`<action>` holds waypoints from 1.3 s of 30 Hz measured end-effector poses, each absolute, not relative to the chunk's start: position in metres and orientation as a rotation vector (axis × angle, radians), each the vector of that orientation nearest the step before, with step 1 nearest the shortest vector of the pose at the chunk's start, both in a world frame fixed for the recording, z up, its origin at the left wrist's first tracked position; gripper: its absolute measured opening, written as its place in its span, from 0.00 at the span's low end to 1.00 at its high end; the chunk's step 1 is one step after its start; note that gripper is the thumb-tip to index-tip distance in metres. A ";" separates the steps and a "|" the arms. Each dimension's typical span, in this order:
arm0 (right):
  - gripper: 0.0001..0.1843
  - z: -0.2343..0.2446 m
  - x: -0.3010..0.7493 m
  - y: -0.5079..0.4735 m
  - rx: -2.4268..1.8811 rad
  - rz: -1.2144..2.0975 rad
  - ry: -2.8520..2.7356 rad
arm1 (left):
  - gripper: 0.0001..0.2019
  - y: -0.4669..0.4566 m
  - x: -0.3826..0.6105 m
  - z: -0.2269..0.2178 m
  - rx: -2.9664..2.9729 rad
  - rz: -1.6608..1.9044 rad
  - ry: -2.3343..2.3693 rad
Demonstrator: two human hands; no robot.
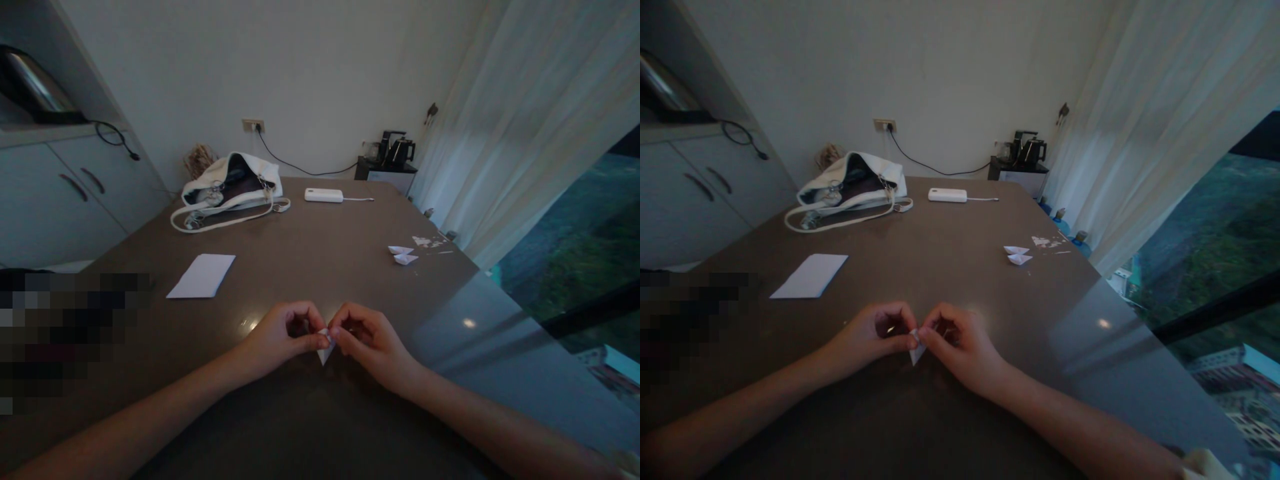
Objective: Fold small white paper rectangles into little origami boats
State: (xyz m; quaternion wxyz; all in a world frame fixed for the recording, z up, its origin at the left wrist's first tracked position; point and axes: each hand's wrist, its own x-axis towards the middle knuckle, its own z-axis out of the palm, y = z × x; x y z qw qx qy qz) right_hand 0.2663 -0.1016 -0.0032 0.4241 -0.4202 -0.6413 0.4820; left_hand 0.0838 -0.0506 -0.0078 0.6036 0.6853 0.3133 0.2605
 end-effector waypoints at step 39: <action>0.19 -0.015 0.271 -0.087 -1.097 1.379 -1.453 | 0.10 -0.056 0.086 -0.004 1.564 0.802 0.741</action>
